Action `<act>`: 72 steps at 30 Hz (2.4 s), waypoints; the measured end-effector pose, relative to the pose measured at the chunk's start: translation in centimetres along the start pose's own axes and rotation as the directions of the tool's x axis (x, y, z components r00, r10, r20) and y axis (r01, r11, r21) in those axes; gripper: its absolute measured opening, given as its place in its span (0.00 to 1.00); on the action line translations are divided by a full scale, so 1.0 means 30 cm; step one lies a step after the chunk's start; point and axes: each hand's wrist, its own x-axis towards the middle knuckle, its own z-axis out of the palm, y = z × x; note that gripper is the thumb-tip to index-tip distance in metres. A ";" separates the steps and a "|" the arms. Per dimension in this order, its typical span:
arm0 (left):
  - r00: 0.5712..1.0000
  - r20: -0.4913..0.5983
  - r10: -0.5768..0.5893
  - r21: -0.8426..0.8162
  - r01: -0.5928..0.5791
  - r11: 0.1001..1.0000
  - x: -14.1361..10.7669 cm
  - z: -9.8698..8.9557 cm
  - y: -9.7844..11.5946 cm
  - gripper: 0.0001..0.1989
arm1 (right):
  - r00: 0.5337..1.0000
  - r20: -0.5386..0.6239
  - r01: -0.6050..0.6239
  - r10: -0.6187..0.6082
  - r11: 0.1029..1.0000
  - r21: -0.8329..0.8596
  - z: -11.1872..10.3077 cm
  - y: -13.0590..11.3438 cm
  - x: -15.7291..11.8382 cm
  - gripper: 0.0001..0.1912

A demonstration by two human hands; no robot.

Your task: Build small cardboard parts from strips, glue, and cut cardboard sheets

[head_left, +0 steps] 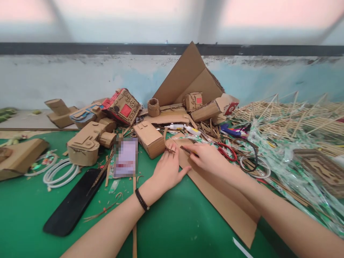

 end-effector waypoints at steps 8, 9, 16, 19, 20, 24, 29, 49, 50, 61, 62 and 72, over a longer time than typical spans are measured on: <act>0.999 -0.050 0.019 0.008 -0.019 1.000 0.000 0.026 -0.011 0.44 | 0.999 0.038 -0.024 0.025 0.999 -0.027 -0.018 -0.022 -0.005 0.26; 0.998 -0.058 0.022 0.006 -0.022 1.000 0.000 0.029 -0.011 0.44 | 0.999 0.039 -0.024 0.025 0.999 -0.035 -0.020 -0.026 -0.006 0.25; 1.000 -0.030 -0.002 -0.009 0.002 1.000 0.002 0.016 -0.003 0.44 | 0.993 0.074 -0.080 0.097 0.977 -0.200 -0.030 -0.069 -0.002 0.20; 1.000 0.006 -0.007 -0.013 0.007 1.000 0.005 0.009 -0.001 0.44 | 0.980 0.130 -0.108 0.149 0.953 -0.285 -0.041 -0.110 -0.001 0.19; 1.000 0.015 -0.009 -0.015 0.009 1.000 0.006 0.008 -0.001 0.44 | 0.976 0.138 -0.120 0.168 0.946 -0.302 -0.045 -0.125 -0.002 0.20; 1.000 0.009 0.004 -0.023 -0.004 1.000 0.007 0.006 -0.003 0.43 | 0.970 0.137 -0.146 0.200 0.932 -0.332 -0.055 -0.166 -0.002 0.16; 1.000 0.011 0.015 -0.020 -0.014 1.000 0.006 0.008 -0.008 0.44 | 0.971 0.159 -0.121 0.181 0.937 -0.328 -0.051 -0.141 0.009 0.15; 0.999 -0.025 0.035 0.076 -0.033 0.997 0.003 0.015 -0.005 0.45 | 0.979 0.185 -0.026 0.086 0.952 -0.305 -0.054 -0.085 0.001 0.14; 0.999 -0.022 0.038 0.081 -0.036 0.996 0.002 0.016 -0.005 0.45 | 0.978 0.189 -0.026 0.086 0.952 -0.304 -0.056 -0.085 -0.001 0.14; 0.999 0.031 0.031 0.117 -0.034 0.993 0.005 -0.001 0.007 0.47 | 0.979 0.175 -0.053 0.107 0.955 -0.291 -0.071 -0.110 -0.036 0.11; 0.999 0.032 0.029 0.115 -0.033 0.993 0.006 -0.003 0.008 0.47 | 0.979 0.174 -0.055 0.110 0.955 -0.291 -0.073 -0.114 -0.041 0.11; 0.997 0.081 0.006 0.147 -0.018 0.989 0.008 -0.025 0.022 0.47 | 0.977 0.164 -0.091 0.139 0.959 -0.269 -0.066 -0.117 -0.071 0.15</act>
